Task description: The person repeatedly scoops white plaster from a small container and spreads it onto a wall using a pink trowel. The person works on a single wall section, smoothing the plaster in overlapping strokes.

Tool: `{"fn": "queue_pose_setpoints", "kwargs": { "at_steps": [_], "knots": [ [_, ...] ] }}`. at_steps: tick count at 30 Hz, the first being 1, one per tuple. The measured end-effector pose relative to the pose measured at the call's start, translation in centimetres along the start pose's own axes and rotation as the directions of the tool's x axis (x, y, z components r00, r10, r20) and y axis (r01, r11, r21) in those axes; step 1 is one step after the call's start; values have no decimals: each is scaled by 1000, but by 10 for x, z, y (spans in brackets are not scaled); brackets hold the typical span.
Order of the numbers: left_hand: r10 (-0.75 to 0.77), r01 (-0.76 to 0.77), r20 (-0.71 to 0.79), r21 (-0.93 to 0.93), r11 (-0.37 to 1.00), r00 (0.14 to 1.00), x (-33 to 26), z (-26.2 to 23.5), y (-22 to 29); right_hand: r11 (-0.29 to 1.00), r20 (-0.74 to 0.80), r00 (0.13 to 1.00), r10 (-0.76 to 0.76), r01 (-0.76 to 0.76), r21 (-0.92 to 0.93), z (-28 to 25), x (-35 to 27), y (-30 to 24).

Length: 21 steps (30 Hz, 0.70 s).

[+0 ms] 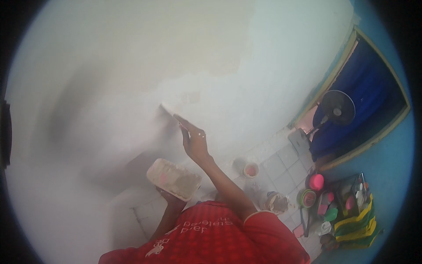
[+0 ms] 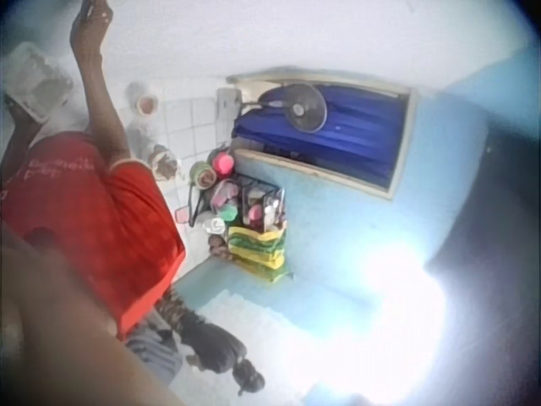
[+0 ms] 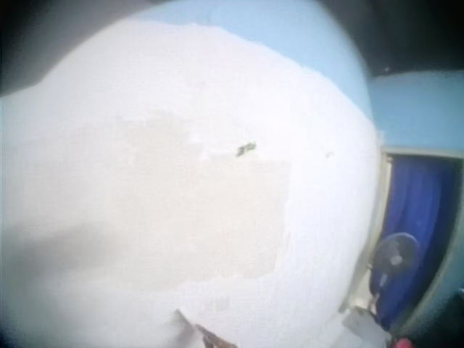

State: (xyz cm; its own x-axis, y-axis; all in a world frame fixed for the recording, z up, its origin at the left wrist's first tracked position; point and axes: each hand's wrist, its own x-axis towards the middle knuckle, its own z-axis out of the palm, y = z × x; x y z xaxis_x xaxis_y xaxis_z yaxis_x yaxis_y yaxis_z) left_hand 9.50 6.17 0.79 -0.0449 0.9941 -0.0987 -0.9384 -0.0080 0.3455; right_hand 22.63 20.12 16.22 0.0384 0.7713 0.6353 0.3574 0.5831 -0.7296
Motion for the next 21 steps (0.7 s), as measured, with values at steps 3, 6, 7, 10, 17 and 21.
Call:
{"fn": "queue_pose_setpoints", "kwargs": {
  "at_steps": [3, 6, 7, 10, 17, 21],
  "knots": [
    [25, -24, -9, 112, 993, 1000, -1, 18, 4, 940, 132, 967, 217, -243, 237, -17, -17, 13],
    [48, -53, 30, 172, 984, 998, -2, 27, 4, 678, 168, 889, 427, -437, 592, -48, -16, 31],
    [8, -12, 47, 90, 996, 999, -2, 31, 7, 551, 198, 832, 518, -502, 666, -60, -11, 34],
    [94, -104, 53, 231, 967, 994, -3, 26, 4, 332, 240, 796, 555, -476, 814, -87, -4, 35],
    [140, -140, 15, 188, 972, 990, 4, 10, 3, 693, -148, 874, 463, -253, 675, -120, 22, 38],
    [180, -174, 14, 334, 926, 984, 2, 9, 4, 939, -356, 875, -330, 265, -218, -142, 72, 74]
  ]
}}
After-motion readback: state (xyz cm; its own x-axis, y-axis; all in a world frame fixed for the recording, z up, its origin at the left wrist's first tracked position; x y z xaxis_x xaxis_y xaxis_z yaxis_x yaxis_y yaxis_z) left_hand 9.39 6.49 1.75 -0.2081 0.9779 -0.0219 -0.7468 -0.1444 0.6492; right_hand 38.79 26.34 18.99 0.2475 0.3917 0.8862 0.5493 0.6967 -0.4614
